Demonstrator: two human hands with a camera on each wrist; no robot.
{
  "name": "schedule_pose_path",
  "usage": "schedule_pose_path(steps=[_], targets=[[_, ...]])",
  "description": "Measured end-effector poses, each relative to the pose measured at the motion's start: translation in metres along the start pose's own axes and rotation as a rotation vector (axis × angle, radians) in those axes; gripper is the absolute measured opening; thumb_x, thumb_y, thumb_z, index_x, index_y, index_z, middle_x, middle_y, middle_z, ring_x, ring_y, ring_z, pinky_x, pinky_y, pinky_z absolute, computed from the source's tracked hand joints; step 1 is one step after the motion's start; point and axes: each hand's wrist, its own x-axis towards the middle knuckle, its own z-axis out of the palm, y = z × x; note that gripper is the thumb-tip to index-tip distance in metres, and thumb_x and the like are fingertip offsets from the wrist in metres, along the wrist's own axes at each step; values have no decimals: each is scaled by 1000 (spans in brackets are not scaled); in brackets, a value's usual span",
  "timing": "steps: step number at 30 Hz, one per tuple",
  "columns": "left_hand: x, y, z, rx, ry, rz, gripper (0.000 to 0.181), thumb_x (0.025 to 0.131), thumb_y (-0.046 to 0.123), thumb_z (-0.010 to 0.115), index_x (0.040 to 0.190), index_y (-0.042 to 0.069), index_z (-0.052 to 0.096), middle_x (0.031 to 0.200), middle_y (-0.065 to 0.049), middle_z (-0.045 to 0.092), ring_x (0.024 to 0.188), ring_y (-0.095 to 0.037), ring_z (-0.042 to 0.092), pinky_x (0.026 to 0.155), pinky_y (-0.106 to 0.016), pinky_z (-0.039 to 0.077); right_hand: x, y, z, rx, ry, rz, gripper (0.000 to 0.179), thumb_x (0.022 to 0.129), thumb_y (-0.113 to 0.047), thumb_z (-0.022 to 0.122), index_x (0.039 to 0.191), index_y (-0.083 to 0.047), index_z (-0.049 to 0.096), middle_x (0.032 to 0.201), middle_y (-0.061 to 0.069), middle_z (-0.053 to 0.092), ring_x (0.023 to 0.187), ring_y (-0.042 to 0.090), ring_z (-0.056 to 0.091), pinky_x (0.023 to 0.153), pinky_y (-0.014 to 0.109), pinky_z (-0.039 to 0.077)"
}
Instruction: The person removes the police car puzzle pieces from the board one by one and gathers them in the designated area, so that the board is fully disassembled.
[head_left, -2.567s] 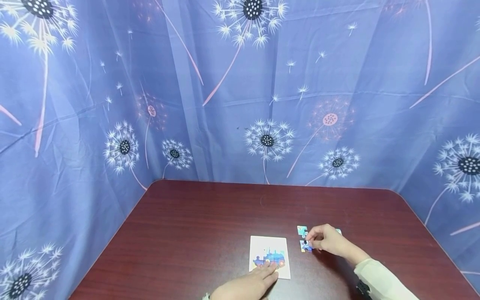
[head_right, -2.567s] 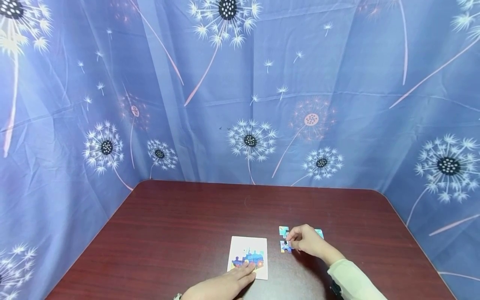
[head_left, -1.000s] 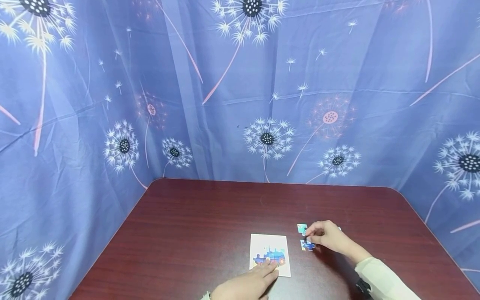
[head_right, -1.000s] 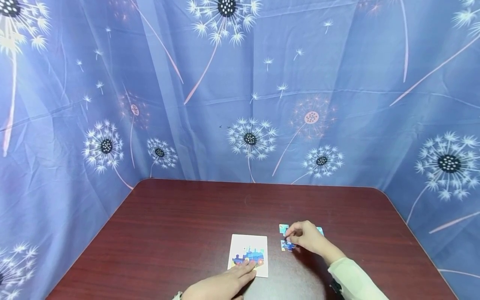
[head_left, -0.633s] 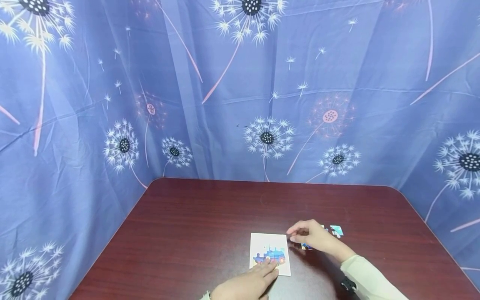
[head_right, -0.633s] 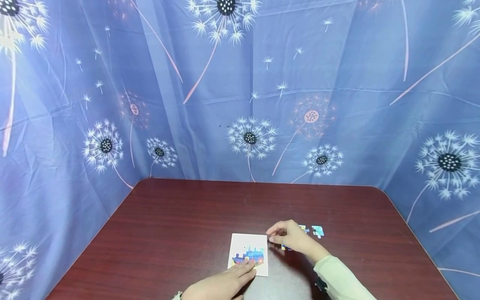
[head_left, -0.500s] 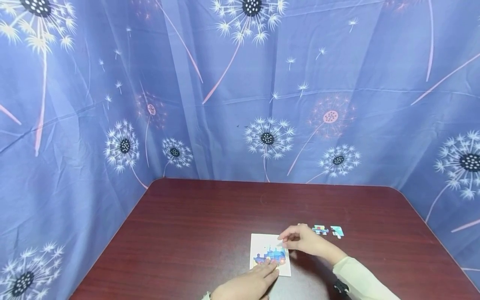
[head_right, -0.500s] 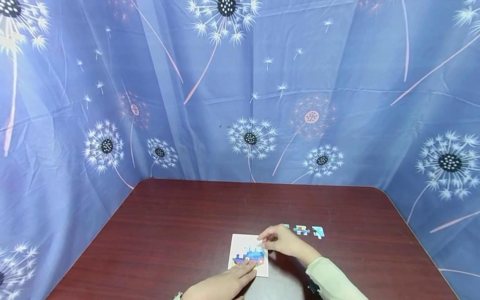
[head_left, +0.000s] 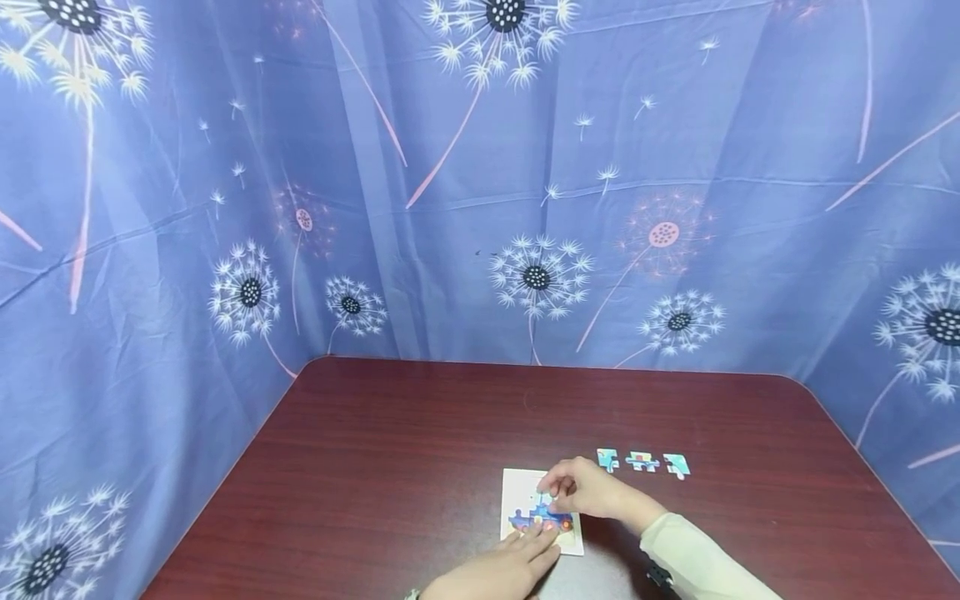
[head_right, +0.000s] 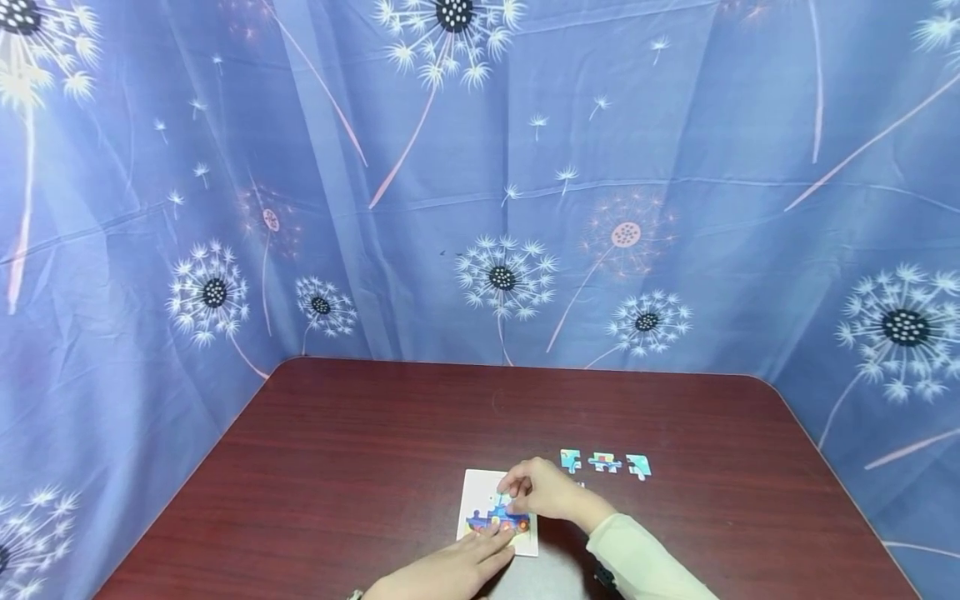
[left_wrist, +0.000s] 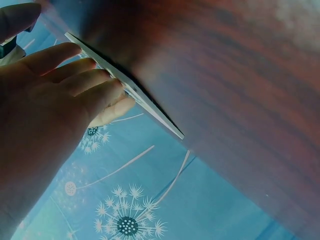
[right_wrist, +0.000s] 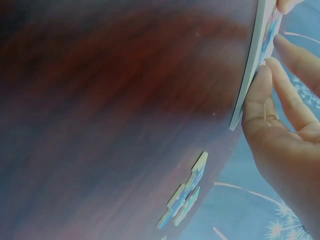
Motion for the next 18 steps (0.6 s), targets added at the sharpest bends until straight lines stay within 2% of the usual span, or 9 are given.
schedule_pose_path(steps=[4,10,18], targets=[[-2,0,1,5,-9,-12,66,96,56,42,141,7,46,151,-10,37,139,-21,34,107,-32,37,1,-2,2,-33,17,11,24,76,-2,76,99,1,70,79,3,60,70,3,53,65,21,51],[-4,0,-1,24,-2,-3,65,96,55,44,140,7,48,150,-10,39,137,-19,37,105,-31,40,2,-3,6,-45,44,37,24,74,0,77,96,-1,70,78,2,58,67,2,52,62,20,48],[-2,-1,-2,-30,-17,9,66,94,53,48,139,6,48,150,-9,39,137,-19,37,105,-32,40,2,-3,8,-51,48,53,23,73,2,76,93,-5,68,77,1,57,65,3,51,59,20,46]])
